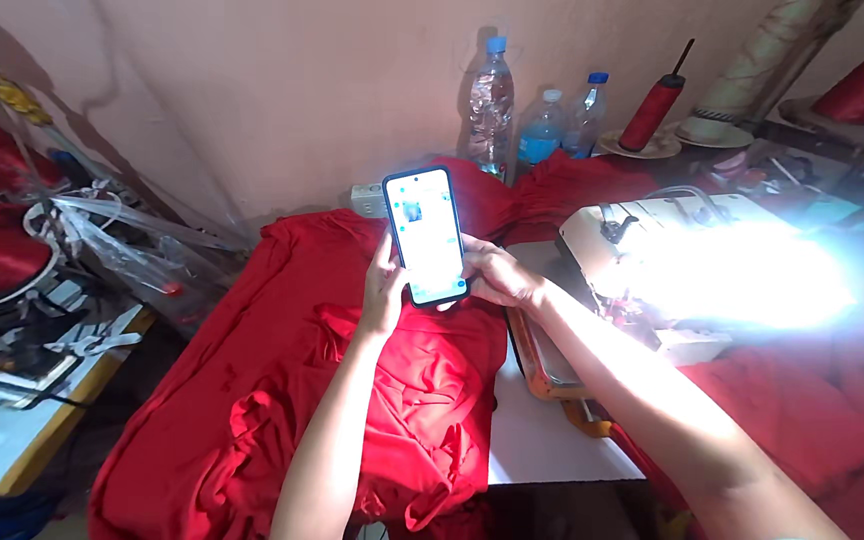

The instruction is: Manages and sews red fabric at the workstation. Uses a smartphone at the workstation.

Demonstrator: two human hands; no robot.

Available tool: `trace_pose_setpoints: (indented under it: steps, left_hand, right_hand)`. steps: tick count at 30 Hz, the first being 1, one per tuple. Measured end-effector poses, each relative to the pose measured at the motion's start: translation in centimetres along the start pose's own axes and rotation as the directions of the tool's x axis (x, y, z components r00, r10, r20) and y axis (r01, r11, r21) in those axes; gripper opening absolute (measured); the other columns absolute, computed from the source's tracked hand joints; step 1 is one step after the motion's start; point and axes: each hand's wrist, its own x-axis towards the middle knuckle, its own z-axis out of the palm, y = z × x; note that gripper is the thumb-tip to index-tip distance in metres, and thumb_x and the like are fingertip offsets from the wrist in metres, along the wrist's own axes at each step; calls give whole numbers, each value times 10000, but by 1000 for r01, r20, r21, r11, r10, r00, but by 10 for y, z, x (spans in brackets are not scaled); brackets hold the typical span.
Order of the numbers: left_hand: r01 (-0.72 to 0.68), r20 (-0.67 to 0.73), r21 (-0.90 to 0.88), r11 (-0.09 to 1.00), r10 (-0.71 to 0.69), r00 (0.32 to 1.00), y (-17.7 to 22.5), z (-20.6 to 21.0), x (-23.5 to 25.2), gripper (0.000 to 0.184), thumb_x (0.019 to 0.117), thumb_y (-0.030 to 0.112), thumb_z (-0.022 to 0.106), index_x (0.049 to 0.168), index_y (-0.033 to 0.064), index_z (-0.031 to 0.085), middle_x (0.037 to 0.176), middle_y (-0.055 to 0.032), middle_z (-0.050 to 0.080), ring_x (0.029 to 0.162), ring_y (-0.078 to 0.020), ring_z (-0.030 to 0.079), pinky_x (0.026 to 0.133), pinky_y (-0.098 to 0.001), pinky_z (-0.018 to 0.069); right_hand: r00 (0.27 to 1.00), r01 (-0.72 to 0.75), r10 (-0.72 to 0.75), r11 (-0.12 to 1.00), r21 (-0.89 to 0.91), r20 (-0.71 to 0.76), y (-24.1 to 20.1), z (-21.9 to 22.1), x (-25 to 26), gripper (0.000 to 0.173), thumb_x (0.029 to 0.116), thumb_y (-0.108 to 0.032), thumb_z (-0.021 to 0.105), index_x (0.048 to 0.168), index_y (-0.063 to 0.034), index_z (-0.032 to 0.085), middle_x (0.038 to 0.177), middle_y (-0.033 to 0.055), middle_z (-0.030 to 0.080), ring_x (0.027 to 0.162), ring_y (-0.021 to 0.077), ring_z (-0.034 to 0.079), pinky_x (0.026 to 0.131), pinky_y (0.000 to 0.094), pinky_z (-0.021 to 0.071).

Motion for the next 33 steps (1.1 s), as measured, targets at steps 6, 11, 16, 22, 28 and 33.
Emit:
trace_pose_setpoints:
  steps: [6, 11, 16, 22, 28, 33]
  left_hand:
    - [0, -3, 14, 1000, 0, 1000, 1, 1, -1, 712, 902, 2, 373, 1601, 41, 239, 1540, -139, 438, 1194, -94, 596, 974, -297, 512]
    - [-18, 16, -14, 1000, 18, 1000, -2, -1, 0, 712, 906, -8, 358, 1604, 48, 229, 1516, -115, 477, 1171, -80, 614, 969, -293, 522]
    - [-19, 18, -19, 1000, 20, 1000, 0, 0, 0, 712, 907, -19, 351, 1605, 49, 228, 1518, -116, 473, 1168, -73, 613, 970, -284, 521]
    - [-26, 22, -37, 999, 27, 999, 1, 1, 0, 720, 895, -35, 346, 1600, 54, 234, 1492, -99, 500, 1135, -57, 626, 944, -272, 532]
    - [-29, 31, -32, 999, 30, 999, 0, 0, 0, 724, 898, -26, 355, 1605, 59, 223, 1447, -94, 541, 1101, -58, 640, 925, -270, 541]
    - [-24, 33, -39, 999, 26, 999, 1, 0, -1, 720, 901, -34, 354, 1603, 53, 217, 1437, -90, 551, 1110, -53, 638, 940, -270, 537]
  right_hand:
    - [1000, -25, 25, 999, 21, -10, -1, 0, 0, 539, 927, 42, 290, 1422, -121, 429, 1125, 72, 660, 921, 179, 698, 738, 381, 609]
    - [1000, -20, 19, 1000, 24, 6, -2, 1, 0, 448, 1004, -39, 263, 1405, -135, 437, 1108, 61, 670, 898, 174, 707, 713, 368, 616]
    - [1000, -13, 13, 1000, 10, 6, -1, 0, 0, 484, 964, -13, 294, 1417, -123, 426, 1116, 64, 664, 898, 171, 704, 717, 368, 615]
    - [999, 31, -30, 996, -85, 19, 2, -2, -1, 633, 874, 131, 423, 1464, -93, 381, 1137, 72, 662, 893, 170, 708, 721, 369, 624]
    - [1000, 12, -11, 997, -72, 8, -1, 0, -1, 501, 958, 50, 385, 1434, -102, 417, 1115, 66, 672, 882, 167, 713, 727, 361, 625]
    - [1000, 5, -5, 998, -66, -2, -2, 1, -2, 414, 1009, -5, 374, 1406, -96, 444, 1094, 74, 678, 880, 177, 715, 730, 366, 626]
